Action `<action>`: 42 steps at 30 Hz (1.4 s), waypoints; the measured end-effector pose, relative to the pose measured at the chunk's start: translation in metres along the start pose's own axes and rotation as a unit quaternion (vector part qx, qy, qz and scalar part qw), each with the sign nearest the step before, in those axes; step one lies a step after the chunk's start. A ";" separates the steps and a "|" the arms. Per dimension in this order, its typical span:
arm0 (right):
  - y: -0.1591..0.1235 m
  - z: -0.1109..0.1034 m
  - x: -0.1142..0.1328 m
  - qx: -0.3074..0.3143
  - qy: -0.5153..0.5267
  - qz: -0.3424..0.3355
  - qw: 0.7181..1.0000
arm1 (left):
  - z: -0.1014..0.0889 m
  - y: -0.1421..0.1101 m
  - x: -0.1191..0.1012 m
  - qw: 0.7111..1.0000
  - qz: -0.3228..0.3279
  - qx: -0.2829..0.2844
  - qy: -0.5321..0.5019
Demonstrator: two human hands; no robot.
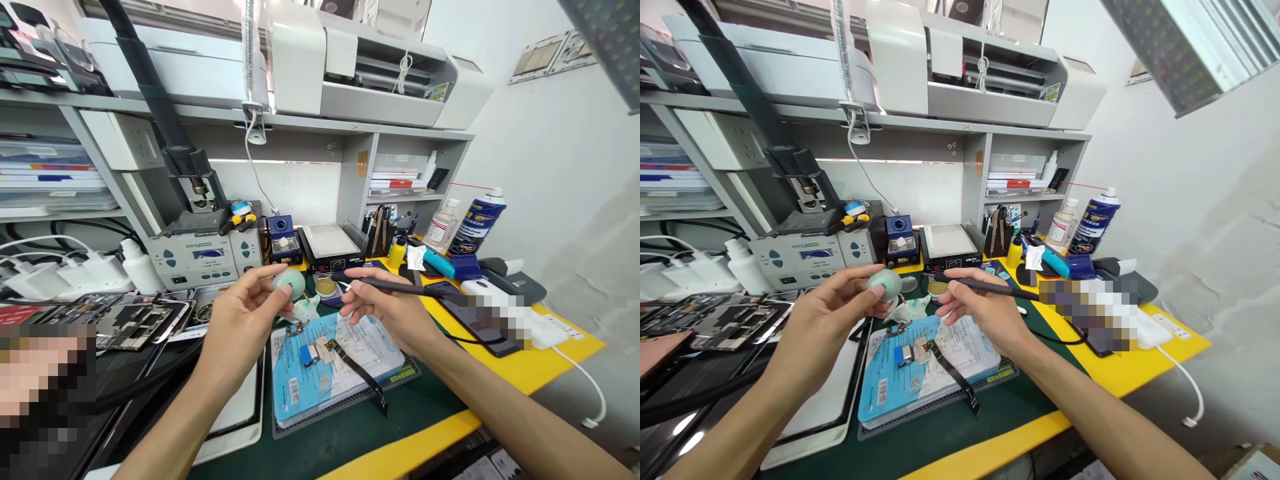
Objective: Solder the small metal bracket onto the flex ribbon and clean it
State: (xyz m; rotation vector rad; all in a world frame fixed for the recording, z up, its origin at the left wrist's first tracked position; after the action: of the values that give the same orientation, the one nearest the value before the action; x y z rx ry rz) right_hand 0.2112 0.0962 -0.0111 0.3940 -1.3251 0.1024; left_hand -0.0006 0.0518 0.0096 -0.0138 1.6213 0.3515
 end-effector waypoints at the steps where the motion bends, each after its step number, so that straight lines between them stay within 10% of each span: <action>1: 0.001 -0.004 0.002 -0.010 0.002 0.000 1.000 | 0.000 0.001 0.003 1.000 -0.015 0.006 -0.001; 14: 0.015 -0.056 0.010 -0.056 0.053 0.104 0.992 | 0.032 -0.013 0.023 0.976 -0.058 0.167 0.129; 42: -0.002 -0.035 -0.022 -0.006 0.049 0.182 0.982 | 0.010 -0.002 0.012 0.987 -0.072 0.058 0.131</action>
State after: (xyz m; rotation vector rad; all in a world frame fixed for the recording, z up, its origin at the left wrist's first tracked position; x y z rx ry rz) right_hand 0.2383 0.1095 -0.0395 0.1306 -1.2881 0.4154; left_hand 0.0085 0.0552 -0.0028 -0.0915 1.8870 0.1456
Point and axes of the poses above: each hand's wrist, its own y-axis towards the middle knuckle, its own z-axis out of the palm, x = y × z, the point moved 7 cm from there along y, towards the middle knuckle, and after that the axes turned 1 degree about -x, right-handed, at the moved point
